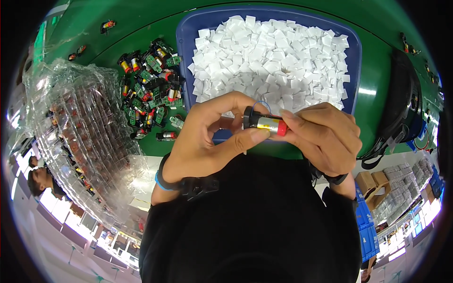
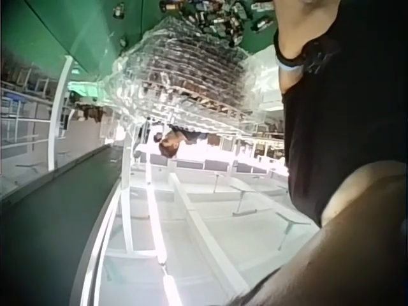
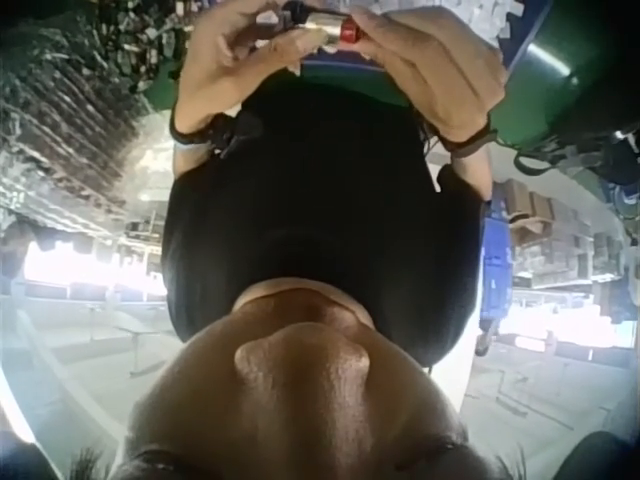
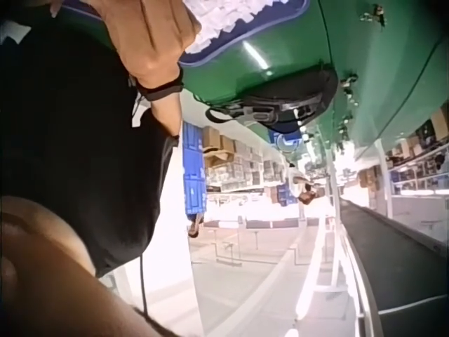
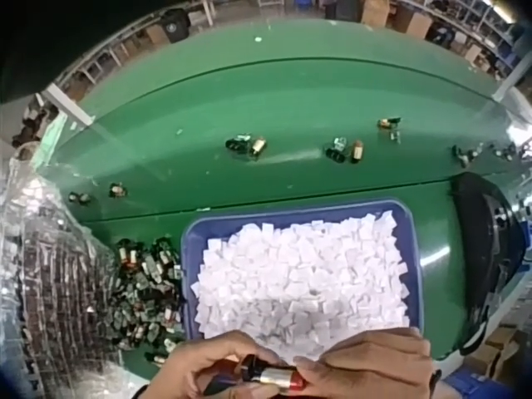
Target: The person picks up a circuit board and a battery, fits them together, and wraps a white adhesive strip around the components by hand. The person then places the assembled unit onto the green work surface and repeats the process.
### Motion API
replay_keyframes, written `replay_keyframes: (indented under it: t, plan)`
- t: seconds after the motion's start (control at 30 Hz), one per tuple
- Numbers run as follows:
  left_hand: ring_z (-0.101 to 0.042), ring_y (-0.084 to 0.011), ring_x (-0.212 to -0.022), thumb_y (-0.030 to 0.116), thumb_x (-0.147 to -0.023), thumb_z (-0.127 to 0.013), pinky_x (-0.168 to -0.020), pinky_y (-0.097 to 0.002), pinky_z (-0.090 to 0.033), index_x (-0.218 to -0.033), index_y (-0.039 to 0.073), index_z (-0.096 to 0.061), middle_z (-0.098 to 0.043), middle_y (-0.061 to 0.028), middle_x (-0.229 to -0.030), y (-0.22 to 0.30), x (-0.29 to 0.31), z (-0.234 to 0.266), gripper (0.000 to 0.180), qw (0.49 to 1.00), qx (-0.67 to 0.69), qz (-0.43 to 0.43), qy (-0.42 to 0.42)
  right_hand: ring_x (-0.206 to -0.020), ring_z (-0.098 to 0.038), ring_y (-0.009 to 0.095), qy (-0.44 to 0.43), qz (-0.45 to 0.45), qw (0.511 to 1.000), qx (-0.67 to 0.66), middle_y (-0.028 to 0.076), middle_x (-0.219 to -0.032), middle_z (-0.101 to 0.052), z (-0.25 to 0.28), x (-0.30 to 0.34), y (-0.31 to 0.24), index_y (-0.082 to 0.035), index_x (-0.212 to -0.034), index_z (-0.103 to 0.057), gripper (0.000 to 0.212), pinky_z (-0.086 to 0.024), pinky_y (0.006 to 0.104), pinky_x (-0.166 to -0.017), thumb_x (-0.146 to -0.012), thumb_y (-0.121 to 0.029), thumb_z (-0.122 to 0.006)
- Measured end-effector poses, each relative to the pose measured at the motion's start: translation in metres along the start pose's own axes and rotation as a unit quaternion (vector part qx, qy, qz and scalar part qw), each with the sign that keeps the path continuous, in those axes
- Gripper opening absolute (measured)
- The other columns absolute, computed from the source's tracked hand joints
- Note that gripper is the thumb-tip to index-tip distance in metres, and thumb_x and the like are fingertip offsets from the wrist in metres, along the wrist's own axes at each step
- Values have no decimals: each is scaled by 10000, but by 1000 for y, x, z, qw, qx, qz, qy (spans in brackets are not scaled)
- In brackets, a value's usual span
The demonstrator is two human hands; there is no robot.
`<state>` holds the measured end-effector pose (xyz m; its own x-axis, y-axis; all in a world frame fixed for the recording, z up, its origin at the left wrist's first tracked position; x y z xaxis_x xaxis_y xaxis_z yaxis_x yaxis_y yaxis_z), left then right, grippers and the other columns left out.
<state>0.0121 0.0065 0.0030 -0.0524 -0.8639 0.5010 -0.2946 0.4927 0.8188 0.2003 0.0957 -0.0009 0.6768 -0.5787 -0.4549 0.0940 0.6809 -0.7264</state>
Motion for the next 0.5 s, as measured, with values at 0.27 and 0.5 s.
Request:
replay_keyframes:
  t: [0.27,0.5]
  plan:
    - [-553,-62,-780,85,-867,-782,-664,-212,-479,-1094,-21,-650,-627,-30,-990,-10,-3,0,283,990,-142,19,2,-724,-651,216,-106,-40,993,-26,85,-880,-663,13,-18,6,0,-946,-741,368,-509,293,-578,-630,-146,-859]
    - [-438,-47,-684,71,-821,-814,-612,-201,-358,-1012,6,-664,-595,-2,-895,1,-3,-4,251,971,-233,-46,8,-722,-631,205,-145,-70,986,-44,74,-883,-641,10,-29,5,-25,-928,-728,269,-491,292,-586,-684,-63,-836]
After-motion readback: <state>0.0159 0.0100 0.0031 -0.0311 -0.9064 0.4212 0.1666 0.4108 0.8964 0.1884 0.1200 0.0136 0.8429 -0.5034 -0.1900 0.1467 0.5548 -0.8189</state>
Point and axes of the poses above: each hand's wrist, its own x-axis away from the middle knuckle, its own z-axis out of the back of the hand, y = z × x, the point moved 2 cm from there along -x, towards the middle knuckle
